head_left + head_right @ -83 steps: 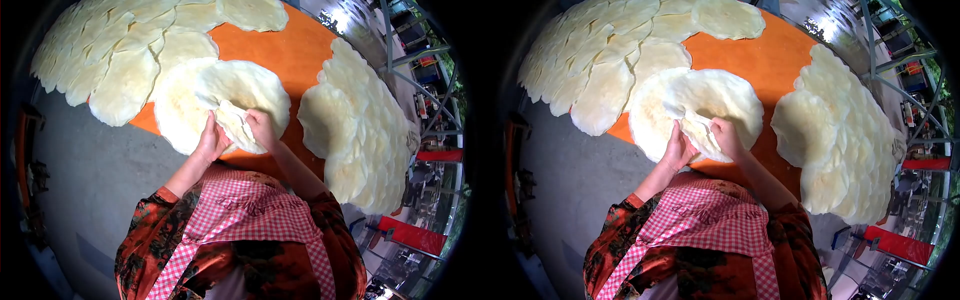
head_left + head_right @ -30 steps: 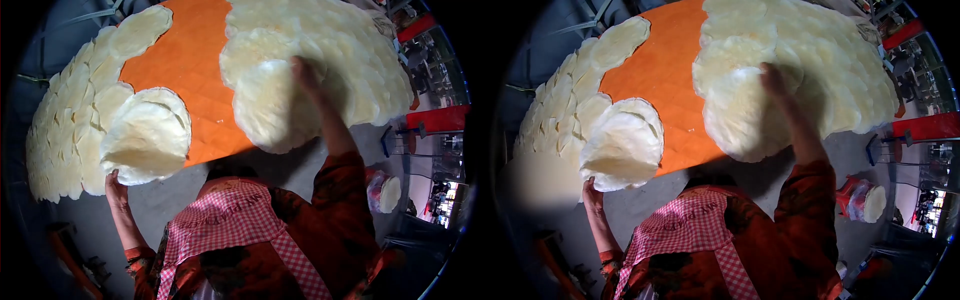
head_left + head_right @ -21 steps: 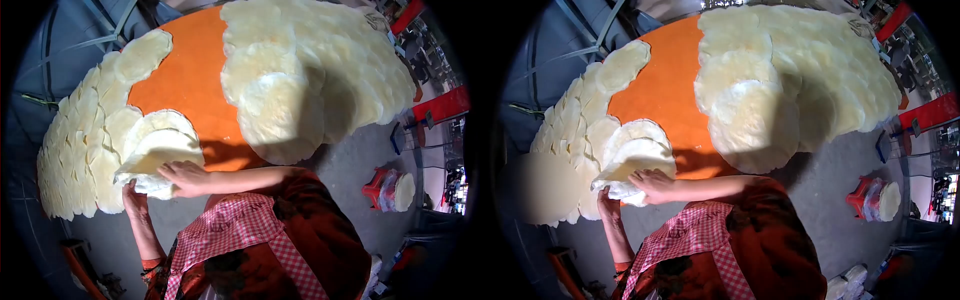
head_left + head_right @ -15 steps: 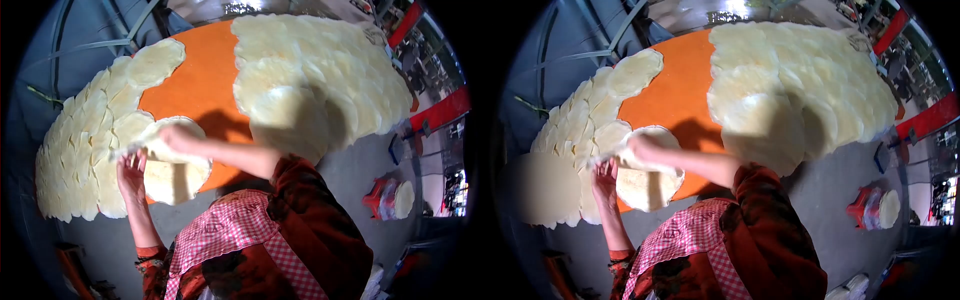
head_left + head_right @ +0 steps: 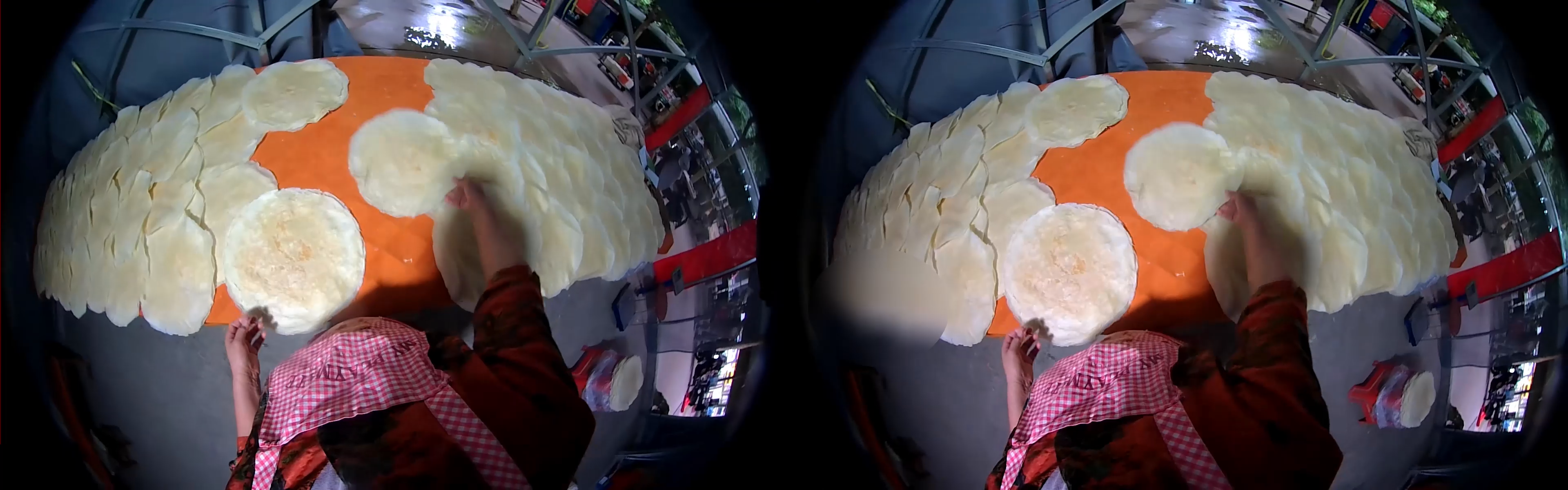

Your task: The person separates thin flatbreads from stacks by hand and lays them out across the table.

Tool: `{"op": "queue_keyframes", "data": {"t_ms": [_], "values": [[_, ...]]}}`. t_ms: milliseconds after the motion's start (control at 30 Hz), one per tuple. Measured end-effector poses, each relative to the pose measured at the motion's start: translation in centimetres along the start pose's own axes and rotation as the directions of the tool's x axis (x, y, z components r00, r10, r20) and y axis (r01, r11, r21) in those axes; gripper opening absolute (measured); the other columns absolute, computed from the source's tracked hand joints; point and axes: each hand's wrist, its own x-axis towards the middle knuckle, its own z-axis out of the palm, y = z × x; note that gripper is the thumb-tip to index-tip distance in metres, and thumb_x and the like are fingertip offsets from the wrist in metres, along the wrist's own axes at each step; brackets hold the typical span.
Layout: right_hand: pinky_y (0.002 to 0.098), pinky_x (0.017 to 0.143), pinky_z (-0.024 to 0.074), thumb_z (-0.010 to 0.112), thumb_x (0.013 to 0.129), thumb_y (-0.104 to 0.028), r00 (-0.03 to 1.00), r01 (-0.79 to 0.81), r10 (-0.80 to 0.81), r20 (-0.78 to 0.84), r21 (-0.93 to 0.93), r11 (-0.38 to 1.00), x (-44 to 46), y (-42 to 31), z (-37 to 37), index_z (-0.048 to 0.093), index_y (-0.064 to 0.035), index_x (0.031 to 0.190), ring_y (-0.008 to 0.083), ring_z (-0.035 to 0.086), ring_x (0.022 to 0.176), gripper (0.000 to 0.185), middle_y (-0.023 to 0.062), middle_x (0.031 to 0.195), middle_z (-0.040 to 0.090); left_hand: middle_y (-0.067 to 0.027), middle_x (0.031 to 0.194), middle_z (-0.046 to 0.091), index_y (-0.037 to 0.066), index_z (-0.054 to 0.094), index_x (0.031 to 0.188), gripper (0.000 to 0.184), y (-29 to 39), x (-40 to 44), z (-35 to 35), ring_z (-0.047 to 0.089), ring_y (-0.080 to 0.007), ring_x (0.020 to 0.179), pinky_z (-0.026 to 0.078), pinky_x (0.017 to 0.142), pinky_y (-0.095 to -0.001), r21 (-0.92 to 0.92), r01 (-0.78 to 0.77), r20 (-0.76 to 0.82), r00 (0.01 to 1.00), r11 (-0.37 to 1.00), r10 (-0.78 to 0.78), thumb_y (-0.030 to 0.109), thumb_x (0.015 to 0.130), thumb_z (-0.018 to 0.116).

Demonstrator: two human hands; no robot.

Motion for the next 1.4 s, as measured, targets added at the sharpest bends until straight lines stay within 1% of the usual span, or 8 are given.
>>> {"op": "queue_keyframes", "data": {"t_ms": [200, 367, 400, 567, 667, 767, 1100, 1400], "values": [[0.0436, 0.058, 0.0522, 0.071, 0.074, -0.028, 0.893, 0.236, -0.284, -0.350, -0.175, 0.956, -2.9, 0.9, 8.1, 0.062, -0.0100, 0.096, 0.0247, 0.064, 0.074, 0.030, 0.0098, 0.080, 0.064, -0.0092, 0.101, 0.064, 0.009, 0.056, 0.097, 0.008, -0.1, -0.8, -3.1, 0.063, -0.0205, 0.084, 0.054, 0.069, -0.0343, 0.003, -0.022, -0.047, 0.999, 1.000, 0.022, 0.016, 0.093, 0.055], [0.0451, 0.075, 0.0513, 0.057, 0.081, -0.022, 0.573, 0.224, -0.799, 0.183, -0.973, -0.062, 18.2, -7.7, 6.3, 0.064, -0.0045, 0.097, 0.0332, 0.063, 0.088, 0.025, 0.0194, 0.097, 0.066, -0.0097, 0.102, 0.064, 0.010, 0.057, 0.099, 0.009, -0.1, -1.2, -4.3, 0.063, -0.0220, 0.087, 0.053, 0.072, -0.0350, 0.012, -0.032, -0.127, 0.991, 0.999, 0.033, 0.016, 0.092, 0.056], [0.0445, 0.071, 0.0500, 0.053, 0.086, -0.024, 0.510, -0.117, -0.595, 0.622, -0.635, -0.764, 17.1, -12.4, 2.3, 0.071, -0.0116, 0.088, 0.0275, 0.064, 0.076, 0.022, 0.0135, 0.082, 0.067, -0.0095, 0.101, 0.064, 0.009, 0.057, 0.099, 0.010, 0.1, -1.4, -4.2, 0.063, -0.0218, 0.088, 0.053, 0.074, -0.0345, 0.004, -0.032, -0.127, 0.991, 0.999, 0.032, 0.016, 0.092, 0.057], [0.0440, 0.063, 0.0505, 0.060, 0.080, -0.012, 0.538, 0.240, -0.825, -0.171, -0.908, 0.344, -4.3, -12.4, 10.7, 0.059, -0.0040, 0.105, 0.0343, 0.066, 0.083, 0.027, 0.0194, 0.091, 0.066, -0.0091, 0.100, 0.064, 0.008, 0.058, 0.097, 0.007, -0.8, -2.9, -3.8, 0.063, -0.0200, 0.085, 0.053, 0.073, -0.0340, -0.068, -0.017, -0.156, 0.988, 0.998, 0.006, 0.012, 0.092, 0.055], [0.0360, 0.060, 0.0505, 0.058, 0.083, -0.015, 0.466, 0.368, -0.878, 0.110, -0.926, 0.080, -3.4, -1.2, 9.7, 0.057, -0.0047, 0.093, 0.0229, 0.060, 0.066, 0.015, 0.0086, 0.082, 0.063, -0.0091, 0.099, 0.064, 0.008, 0.058, 0.097, 0.007, -2.3, -2.4, -4.6, 0.063, -0.0195, 0.084, 0.053, 0.072, -0.0341, -0.075, 0.051, -0.186, 0.980, 0.996, -0.064, 0.012, 0.093, 0.055], [0.0289, 0.057, 0.0491, 0.060, 0.088, -0.017, 0.959, 0.184, -0.045, 0.280, -0.495, 0.849, -8.3, 11.7, 13.7, 0.057, -0.0059, 0.092, 0.0138, 0.058, 0.066, 0.012, 0.0040, 0.077, 0.062, -0.0099, 0.098, 0.065, 0.008, 0.059, 0.097, 0.009, -3.1, -2.9, -3.7, 0.064, -0.0201, 0.084, 0.054, 0.072, -0.0346, -0.055, 0.113, -0.171, 0.978, 0.992, -0.121, 0.015, 0.093, 0.056], [0.0398, 0.071, 0.0498, 0.076, 0.072, -0.030, 0.916, 0.289, -0.321, 0.239, -0.950, 0.116, -14.2, 15.5, 23.3, 0.060, 0.0046, 0.091, 0.0341, 0.065, 0.077, 0.042, 0.0206, 0.084, 0.067, -0.0067, 0.097, 0.065, 0.008, 0.059, 0.100, 0.010, -1.5, 0.6, -0.2, 0.064, -0.0162, 0.083, 0.053, 0.071, -0.0307, 0.005, 0.135, -0.001, 0.991, 0.991, -0.135, 0.017, 0.094, 0.057], [0.0364, 0.068, 0.0511, 0.075, 0.068, -0.017, 0.853, 0.444, -0.174, 0.491, -0.510, 0.737, -10.6, 13.5, 26.5, 0.065, 0.0056, 0.089, 0.0249, 0.065, 0.071, 0.033, 0.0145, 0.082, 0.068, -0.0101, 0.099, 0.066, 0.005, 0.057, 0.103, 0.011, 0.4, 3.2, 3.6, 0.066, -0.0170, 0.084, 0.056, 0.075, -0.0298, -0.056, 0.120, 0.203, 0.973, 0.991, -0.107, 0.011, 0.097, 0.049]]}}
